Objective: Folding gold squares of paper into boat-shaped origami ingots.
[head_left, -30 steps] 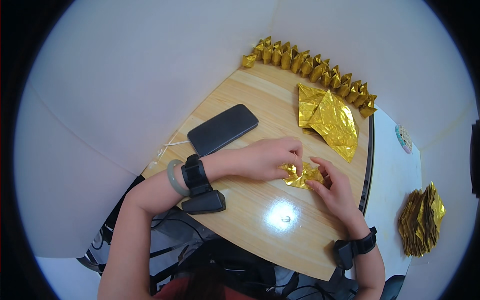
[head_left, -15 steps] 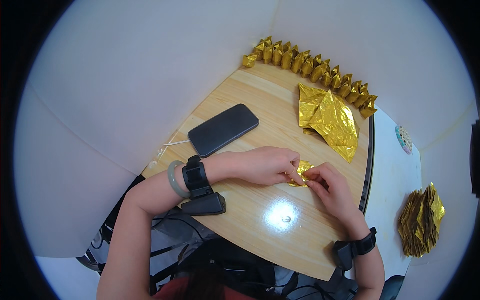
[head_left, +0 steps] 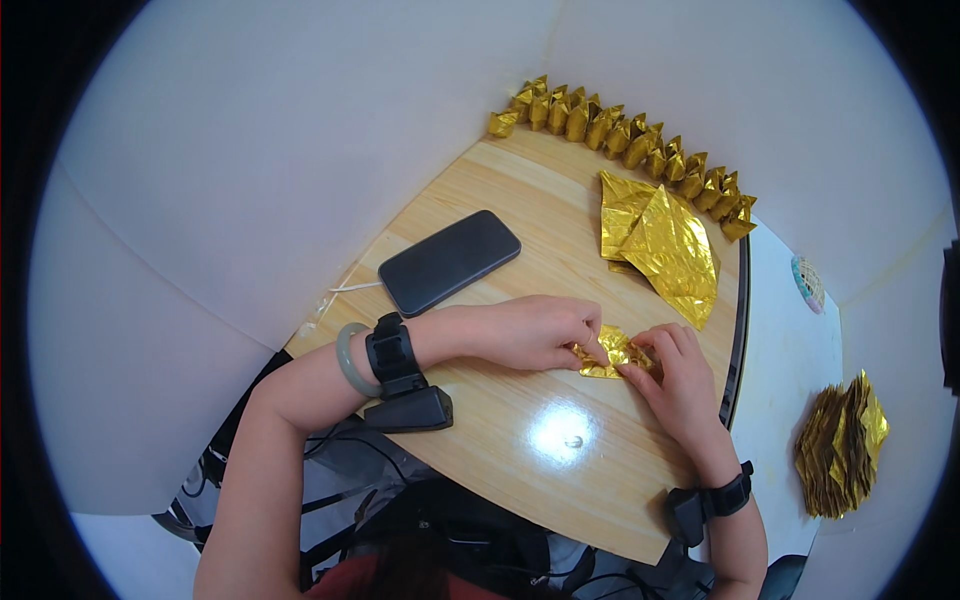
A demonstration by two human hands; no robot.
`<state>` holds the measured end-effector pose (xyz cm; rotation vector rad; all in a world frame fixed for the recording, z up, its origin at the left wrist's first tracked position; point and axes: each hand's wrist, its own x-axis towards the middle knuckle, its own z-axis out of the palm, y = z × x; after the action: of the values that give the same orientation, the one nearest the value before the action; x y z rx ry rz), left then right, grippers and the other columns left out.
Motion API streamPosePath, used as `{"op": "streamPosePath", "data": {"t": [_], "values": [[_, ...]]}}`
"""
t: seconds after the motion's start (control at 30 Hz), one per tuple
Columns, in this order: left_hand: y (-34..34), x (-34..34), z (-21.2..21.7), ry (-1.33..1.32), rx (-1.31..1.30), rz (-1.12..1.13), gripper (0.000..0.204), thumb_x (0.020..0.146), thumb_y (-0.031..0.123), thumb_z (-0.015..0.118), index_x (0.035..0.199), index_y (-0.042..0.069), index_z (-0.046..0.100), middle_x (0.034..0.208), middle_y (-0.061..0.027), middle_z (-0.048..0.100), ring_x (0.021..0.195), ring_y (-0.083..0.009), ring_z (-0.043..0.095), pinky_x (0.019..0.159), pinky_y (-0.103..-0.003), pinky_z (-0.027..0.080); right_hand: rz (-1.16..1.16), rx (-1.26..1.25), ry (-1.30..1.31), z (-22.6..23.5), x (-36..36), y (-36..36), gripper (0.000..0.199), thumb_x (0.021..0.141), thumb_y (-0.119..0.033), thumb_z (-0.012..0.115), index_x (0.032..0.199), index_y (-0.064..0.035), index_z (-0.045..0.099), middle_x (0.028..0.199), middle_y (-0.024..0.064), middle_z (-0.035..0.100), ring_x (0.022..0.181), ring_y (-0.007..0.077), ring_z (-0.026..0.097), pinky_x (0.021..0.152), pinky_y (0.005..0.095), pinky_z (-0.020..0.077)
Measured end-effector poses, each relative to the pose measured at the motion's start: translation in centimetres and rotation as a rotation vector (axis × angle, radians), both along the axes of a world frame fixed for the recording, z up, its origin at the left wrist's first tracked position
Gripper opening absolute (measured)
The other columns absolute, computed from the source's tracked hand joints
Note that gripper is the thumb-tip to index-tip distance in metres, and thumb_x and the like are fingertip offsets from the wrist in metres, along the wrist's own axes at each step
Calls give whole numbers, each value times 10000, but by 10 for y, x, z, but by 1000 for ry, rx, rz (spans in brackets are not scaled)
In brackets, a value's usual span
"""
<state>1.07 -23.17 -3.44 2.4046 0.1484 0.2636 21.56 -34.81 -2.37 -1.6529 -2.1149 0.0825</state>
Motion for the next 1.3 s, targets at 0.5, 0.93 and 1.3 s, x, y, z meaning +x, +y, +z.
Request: {"op": "streamPosePath", "data": {"t": [0.5,0.93,1.3], "values": [[7,0,-1,1,86,224,491,712,191,740,1141,19,576,1010,-125,528,990,-280,493,858,-347,413,-260,-251,140,9,-7,-6,366,713,-272,761,938,-63,563,695,50,543,640,214,549,562,334,437],[10,0,1,-286,213,333,170,729,160,708,831,70,607,901,-59,543,922,-262,503,801,-349,434,-14,103,337,-7,0,1,172,710,33,610,851,-43,548,865,93,565,771,252,575,668,332,479],[11,-1,-2,-58,201,107,301,797,184,655,1059,53,585,1069,-93,519,1048,-265,459,922,-350,384,83,-37,128,-5,2,0,252,726,-25,577,977,-39,576,1055,110,584,1039,301,526,922,406,404]]}}
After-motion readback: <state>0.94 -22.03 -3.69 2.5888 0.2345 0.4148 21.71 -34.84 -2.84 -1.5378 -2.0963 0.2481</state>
